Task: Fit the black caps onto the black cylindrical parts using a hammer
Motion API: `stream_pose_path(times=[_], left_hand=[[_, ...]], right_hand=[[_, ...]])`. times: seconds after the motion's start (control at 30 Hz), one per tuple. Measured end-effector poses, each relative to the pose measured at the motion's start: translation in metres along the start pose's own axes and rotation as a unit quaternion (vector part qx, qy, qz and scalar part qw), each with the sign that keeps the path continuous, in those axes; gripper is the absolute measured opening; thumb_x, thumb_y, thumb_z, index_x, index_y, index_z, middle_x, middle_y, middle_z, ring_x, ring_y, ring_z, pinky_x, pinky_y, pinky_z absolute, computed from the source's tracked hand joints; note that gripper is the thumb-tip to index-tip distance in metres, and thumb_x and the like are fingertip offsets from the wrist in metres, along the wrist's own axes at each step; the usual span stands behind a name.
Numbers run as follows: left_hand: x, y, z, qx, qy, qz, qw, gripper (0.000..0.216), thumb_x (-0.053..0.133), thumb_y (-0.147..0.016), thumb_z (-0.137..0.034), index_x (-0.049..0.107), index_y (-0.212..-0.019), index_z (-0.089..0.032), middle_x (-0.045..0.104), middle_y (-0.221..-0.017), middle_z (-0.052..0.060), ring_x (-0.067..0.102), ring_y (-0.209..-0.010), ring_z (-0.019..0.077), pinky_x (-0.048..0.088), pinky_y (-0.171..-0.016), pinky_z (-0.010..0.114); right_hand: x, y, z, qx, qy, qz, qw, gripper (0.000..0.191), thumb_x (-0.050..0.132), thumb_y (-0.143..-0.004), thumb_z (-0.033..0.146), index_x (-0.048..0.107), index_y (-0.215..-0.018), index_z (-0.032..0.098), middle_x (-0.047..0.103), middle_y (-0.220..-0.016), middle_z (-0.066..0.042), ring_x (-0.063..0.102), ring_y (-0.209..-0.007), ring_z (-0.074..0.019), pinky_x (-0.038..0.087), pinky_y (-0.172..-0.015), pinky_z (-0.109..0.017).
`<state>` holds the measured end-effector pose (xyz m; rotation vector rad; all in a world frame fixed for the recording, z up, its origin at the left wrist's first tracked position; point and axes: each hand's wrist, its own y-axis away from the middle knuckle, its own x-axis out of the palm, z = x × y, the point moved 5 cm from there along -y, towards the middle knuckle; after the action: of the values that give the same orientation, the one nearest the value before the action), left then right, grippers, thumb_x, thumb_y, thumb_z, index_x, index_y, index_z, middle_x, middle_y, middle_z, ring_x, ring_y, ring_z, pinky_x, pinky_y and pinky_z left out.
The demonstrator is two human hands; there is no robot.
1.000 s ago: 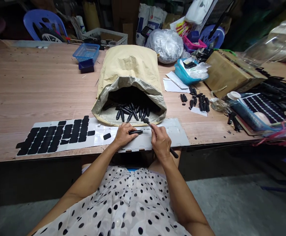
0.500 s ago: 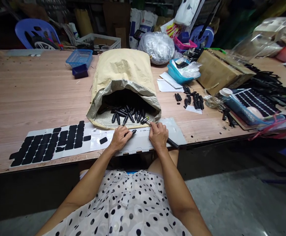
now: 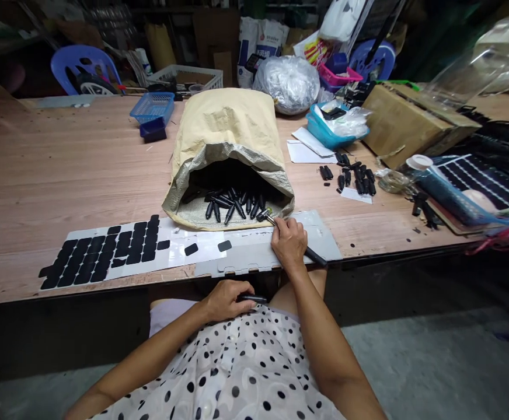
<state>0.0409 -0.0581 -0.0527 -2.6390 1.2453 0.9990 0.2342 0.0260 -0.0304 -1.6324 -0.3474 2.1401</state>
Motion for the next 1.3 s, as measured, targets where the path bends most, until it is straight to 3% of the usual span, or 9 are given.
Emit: stream_pose_path(times=[0.17,0.3,0.4,0.57,0.67,0.87,1.0,1.2,1.3], left_hand=[[0.019,0.001,0.049,-0.169,-0.056,0.011,0.984,0.04,0.066,-0.086,-0.034,0.068,-0.125,-0.028,0.077,-0.116,0.007,0.072,-0.107,0.0277,0.055,-0.084,0.034],[0.004,0.008,0.026,-0.079,0.003,0.087,0.993,0.047,0.076,-0.079,-0.034,0.07,-0.125,-0.027,0.077,-0.116,0.009,0.071,-0.106,0.0282,0.055,-0.087,0.035],[-0.038,0.004,0.0,-0.013,0.126,0.099,0.987,0.034,0.069,-0.087,-0.044,0.075,-0.113,-0.024,0.078,-0.096,0.004,0.071,-0.081,0.0192,0.054,-0.074,0.029],[-0.154,-0.029,0.023,-0.147,0.019,-0.305,0.941,0.019,0.058,-0.092,-0.03,0.072,-0.097,-0.018,0.072,-0.089,0.006,0.068,-0.083,0.0203,0.054,-0.076,0.032],[-0.184,-0.043,0.041,-0.244,-0.108,-0.418,0.868,0.012,0.062,-0.086,-0.023,0.07,-0.094,-0.017,0.071,-0.094,0.011,0.068,-0.095,0.0272,0.053,-0.086,0.038],[-0.184,-0.046,0.056,-0.297,-0.157,-0.388,0.858,0.01,0.064,-0.084,-0.027,0.068,-0.08,-0.018,0.069,-0.101,0.015,0.068,-0.095,0.0334,0.052,-0.081,0.042],[-0.181,-0.028,0.047,-0.248,-0.161,-0.452,0.842,0.009,0.064,-0.085,-0.026,0.069,-0.087,-0.019,0.068,-0.095,0.009,0.068,-0.09,0.0273,0.053,-0.078,0.038],[-0.121,-0.052,0.006,-0.013,-0.151,-0.299,0.942,0.006,0.068,-0.086,-0.023,0.069,-0.092,-0.022,0.067,-0.09,0.003,0.064,-0.084,0.0203,0.053,-0.077,0.033],[-0.098,-0.065,0.001,0.027,-0.159,-0.245,0.956,0.005,0.071,-0.084,-0.022,0.071,-0.089,-0.022,0.066,-0.089,0.004,0.063,-0.092,0.0231,0.052,-0.087,0.037]], right_hand=[[0.001,0.0,0.001,-0.006,0.001,-0.007,1.0,0.03,0.052,-0.09,0.019,0.073,-0.111,0.023,0.059,-0.09,-0.009,0.046,-0.087,-0.024,0.03,-0.071,-0.034],[0.0,0.001,0.001,-0.012,0.008,-0.011,1.0,0.03,0.051,-0.09,0.019,0.073,-0.111,0.023,0.059,-0.09,-0.009,0.046,-0.087,-0.0242,0.03,-0.071,-0.034],[0.0,0.001,0.001,-0.009,0.012,0.0,1.0,0.03,0.052,-0.091,0.02,0.073,-0.112,0.023,0.06,-0.092,-0.009,0.047,-0.087,-0.0245,0.031,-0.072,-0.034],[0.001,-0.001,0.003,-0.009,0.007,0.002,1.0,0.03,0.053,-0.091,0.019,0.074,-0.112,0.023,0.06,-0.092,-0.009,0.047,-0.088,-0.0243,0.032,-0.073,-0.034],[0.001,-0.002,0.005,-0.003,0.004,0.001,1.0,0.03,0.053,-0.091,0.018,0.074,-0.111,0.022,0.061,-0.092,-0.009,0.047,-0.087,-0.0243,0.031,-0.072,-0.034],[0.001,-0.002,0.007,0.005,0.013,0.009,1.0,0.03,0.054,-0.091,0.018,0.075,-0.112,0.023,0.062,-0.092,-0.009,0.048,-0.089,-0.0242,0.032,-0.073,-0.034],[0.002,-0.001,0.007,0.007,0.021,0.01,1.0,0.031,0.053,-0.091,0.018,0.074,-0.113,0.023,0.061,-0.092,-0.009,0.046,-0.088,-0.0239,0.031,-0.074,-0.033],[0.002,-0.001,0.007,0.012,0.029,0.01,0.999,0.031,0.053,-0.091,0.019,0.074,-0.114,0.023,0.061,-0.095,-0.009,0.046,-0.089,-0.0238,0.031,-0.075,-0.033],[0.002,0.0,0.008,0.012,0.025,0.011,1.0,0.031,0.053,-0.092,0.02,0.074,-0.114,0.024,0.061,-0.095,-0.009,0.046,-0.09,-0.0239,0.032,-0.076,-0.033]])
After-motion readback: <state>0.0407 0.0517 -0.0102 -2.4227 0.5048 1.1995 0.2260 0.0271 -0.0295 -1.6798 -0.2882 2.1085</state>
